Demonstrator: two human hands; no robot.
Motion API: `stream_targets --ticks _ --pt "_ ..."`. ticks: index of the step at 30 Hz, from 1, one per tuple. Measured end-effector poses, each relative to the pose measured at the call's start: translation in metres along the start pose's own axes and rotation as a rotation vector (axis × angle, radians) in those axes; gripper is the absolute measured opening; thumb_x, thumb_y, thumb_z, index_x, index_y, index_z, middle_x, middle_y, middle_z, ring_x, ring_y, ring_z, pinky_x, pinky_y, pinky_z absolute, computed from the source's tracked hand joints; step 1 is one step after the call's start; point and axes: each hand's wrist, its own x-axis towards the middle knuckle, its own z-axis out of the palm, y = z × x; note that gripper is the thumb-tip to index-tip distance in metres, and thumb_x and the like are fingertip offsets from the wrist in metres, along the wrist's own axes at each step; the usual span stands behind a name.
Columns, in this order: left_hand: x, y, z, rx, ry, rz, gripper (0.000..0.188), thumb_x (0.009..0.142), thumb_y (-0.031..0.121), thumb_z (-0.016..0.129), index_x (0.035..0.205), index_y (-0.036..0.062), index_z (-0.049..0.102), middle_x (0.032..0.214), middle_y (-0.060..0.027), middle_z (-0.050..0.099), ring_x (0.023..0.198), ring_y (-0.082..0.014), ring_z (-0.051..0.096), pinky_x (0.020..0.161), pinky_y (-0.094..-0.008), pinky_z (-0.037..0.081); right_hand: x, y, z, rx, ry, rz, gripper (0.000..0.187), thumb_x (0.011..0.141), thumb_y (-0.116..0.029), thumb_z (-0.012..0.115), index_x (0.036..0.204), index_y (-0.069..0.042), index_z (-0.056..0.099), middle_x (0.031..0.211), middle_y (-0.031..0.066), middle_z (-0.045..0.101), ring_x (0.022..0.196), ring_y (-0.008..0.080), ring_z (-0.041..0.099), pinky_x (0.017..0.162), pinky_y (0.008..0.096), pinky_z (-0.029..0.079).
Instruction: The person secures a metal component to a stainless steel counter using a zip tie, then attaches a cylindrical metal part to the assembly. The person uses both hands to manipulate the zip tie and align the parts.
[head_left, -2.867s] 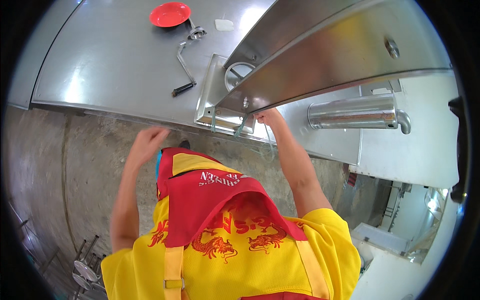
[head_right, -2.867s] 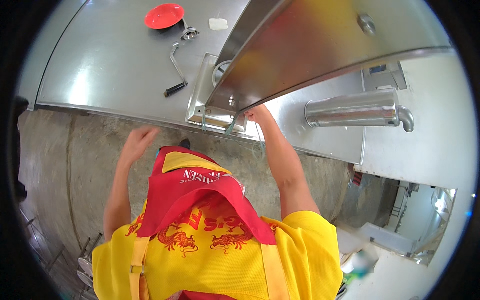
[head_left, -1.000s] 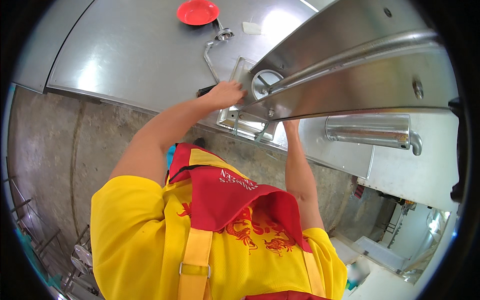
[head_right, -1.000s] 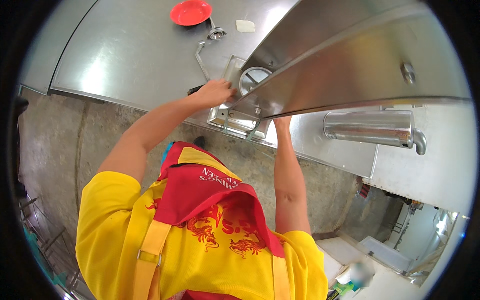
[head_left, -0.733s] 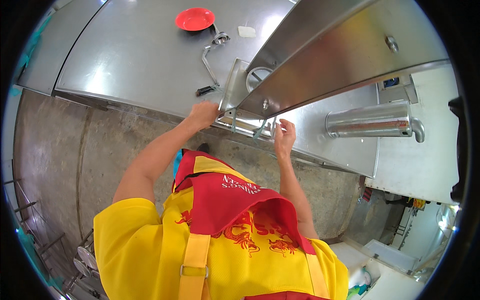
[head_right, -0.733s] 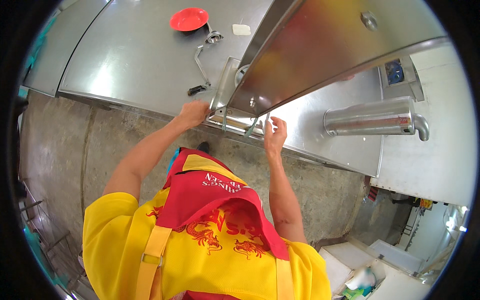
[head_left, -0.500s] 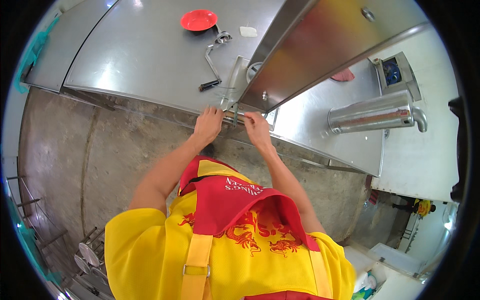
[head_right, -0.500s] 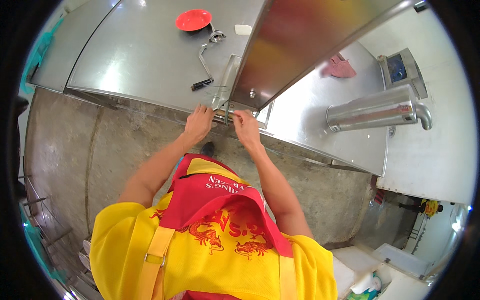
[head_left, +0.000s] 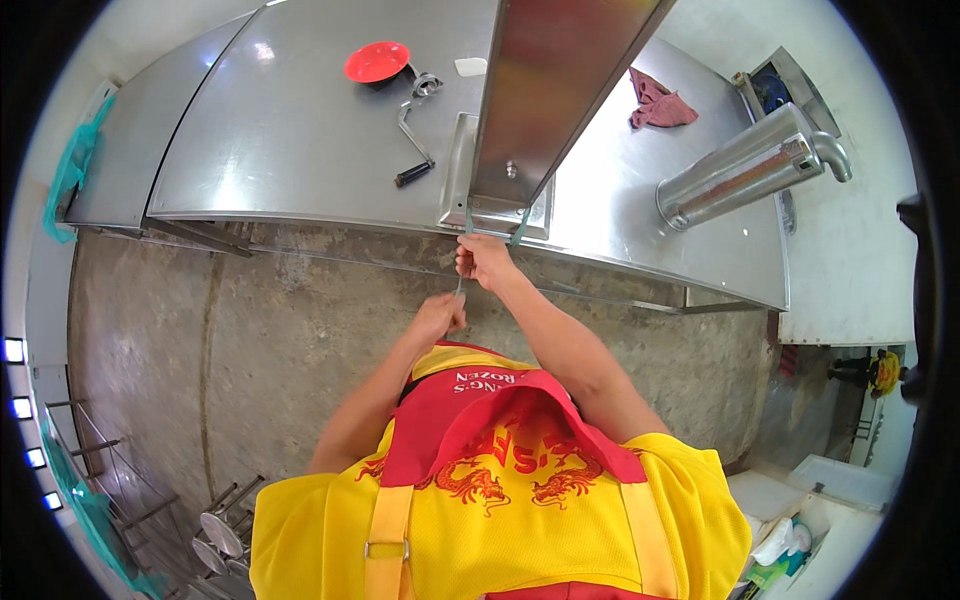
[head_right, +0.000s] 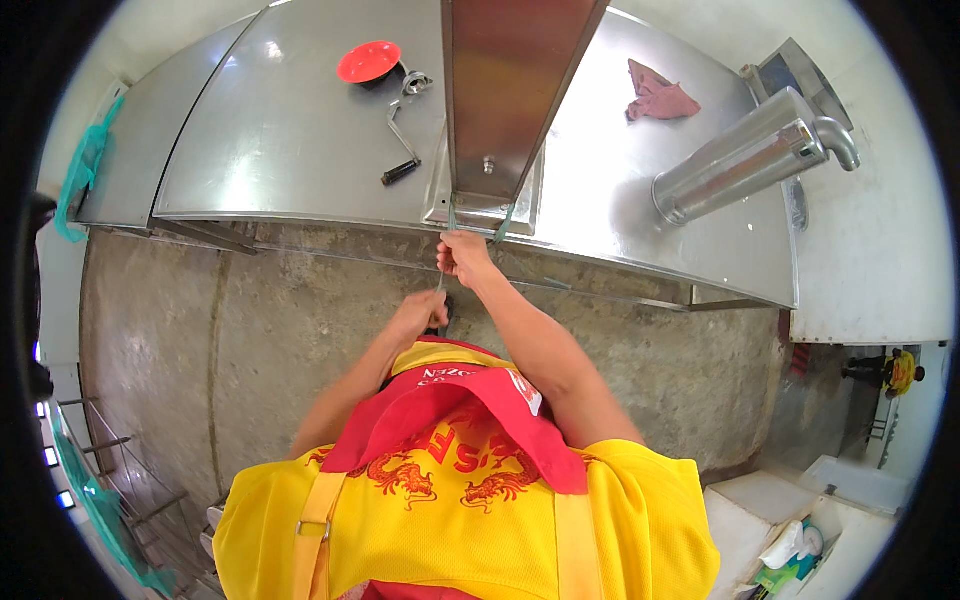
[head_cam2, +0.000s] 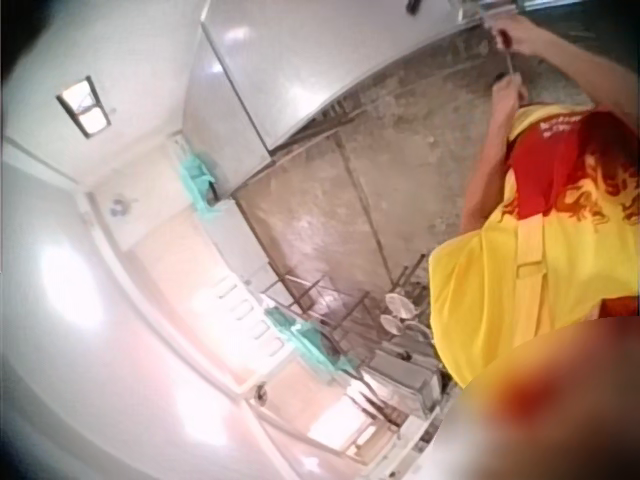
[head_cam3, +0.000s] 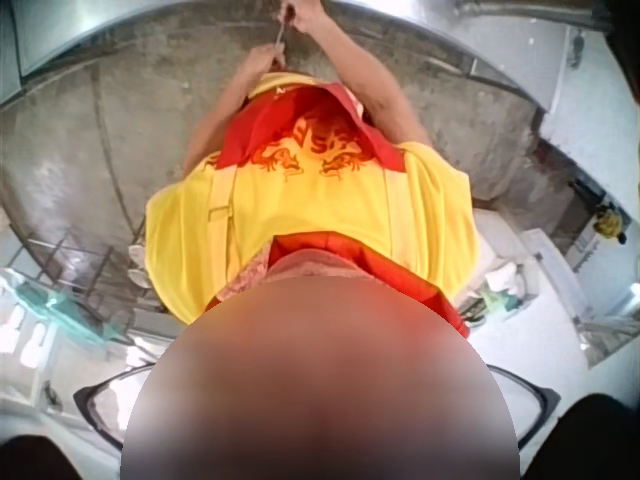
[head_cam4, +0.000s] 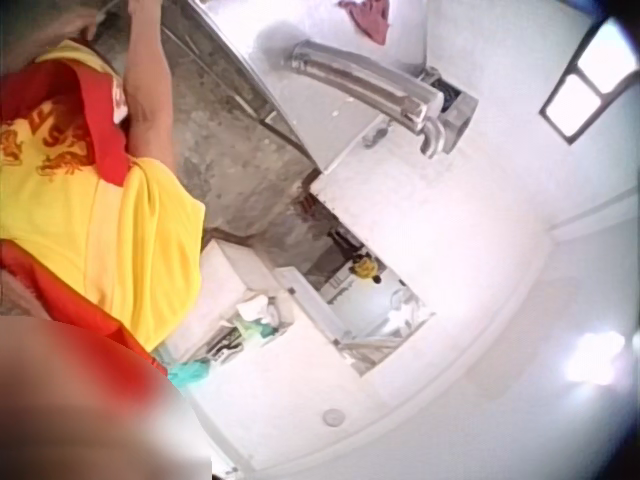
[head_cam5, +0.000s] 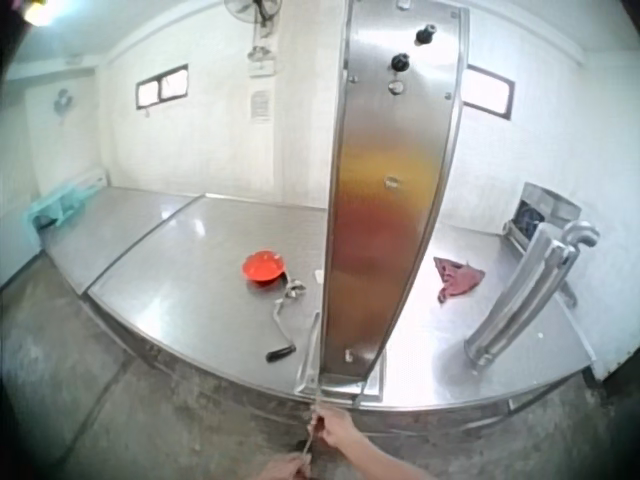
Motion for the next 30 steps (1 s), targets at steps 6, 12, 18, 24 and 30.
stream_targets --ticks 6,12,18,24,30 --pt "-0.072 -0.033 -0.035 0.084 0.102 -0.054 0.037 0.102 0.031 0.054 0.076 0.0046 0.058 0.071 0.0001 0.054 0.064 -0.009 0.047 0.06 -0.0265 0.04 -0.056 0.031 -0.046 0.543 -0.156 0.055 0.018 0.104 -0.021 0.056 0.103 -0.004 0.058 0.071 -0.0014 0.046 0.061 0.0115 0.042 0.056 0.0282 0.039" --pt "-0.094 -0.012 -0.052 0.651 0.087 0.0 0.027 0.096 0.028 0.063 0.099 0.0025 0.071 0.078 -0.0045 0.068 0.072 -0.0147 0.059 0.068 -0.0313 0.048 -0.119 0.044 -0.077 0.293 -0.053 -0.071 0.017 0.102 -0.02 0.058 0.1 -0.004 0.062 0.07 -0.0037 0.048 0.057 0.0046 0.038 0.049 0.0213 0.029" --pt "-0.03 0.013 -0.071 0.88 0.015 0.122 0.025 0.092 0.025 0.066 0.099 0.0008 0.072 0.086 -0.0146 0.071 0.079 -0.0208 0.065 0.074 -0.0364 0.051 -0.163 0.044 -0.125 -0.428 0.244 -0.306 0.02 0.099 -0.02 0.061 0.095 -0.003 0.07 0.073 -0.0027 0.058 0.061 0.0053 0.048 0.055 0.023 0.039" --pt "0.045 0.097 -0.035 1.087 0.096 0.761 0.025 0.091 0.011 0.064 0.115 0.0052 0.069 0.114 -0.0182 0.064 0.11 -0.037 0.06 0.095 -0.0421 0.048 -0.229 0.067 -0.195 -0.754 0.419 -0.496 0.02 0.096 -0.022 0.064 0.098 -0.002 0.07 0.088 0.0098 0.069 0.081 0.0209 0.064 0.075 0.0353 0.051" --pt "0.11 0.13 -0.002 1.351 -0.006 0.988 0.044 0.091 0.004 0.061 0.135 0.0119 0.059 0.135 -0.0201 0.053 0.122 -0.0419 0.051 0.103 -0.0487 0.043 -0.256 0.045 -0.21 -0.977 0.401 -0.48 0.015 0.09 -0.017 0.067 0.097 -0.004 0.069 0.095 0.0156 0.07 0.093 0.037 0.067 0.08 0.0445 0.053"
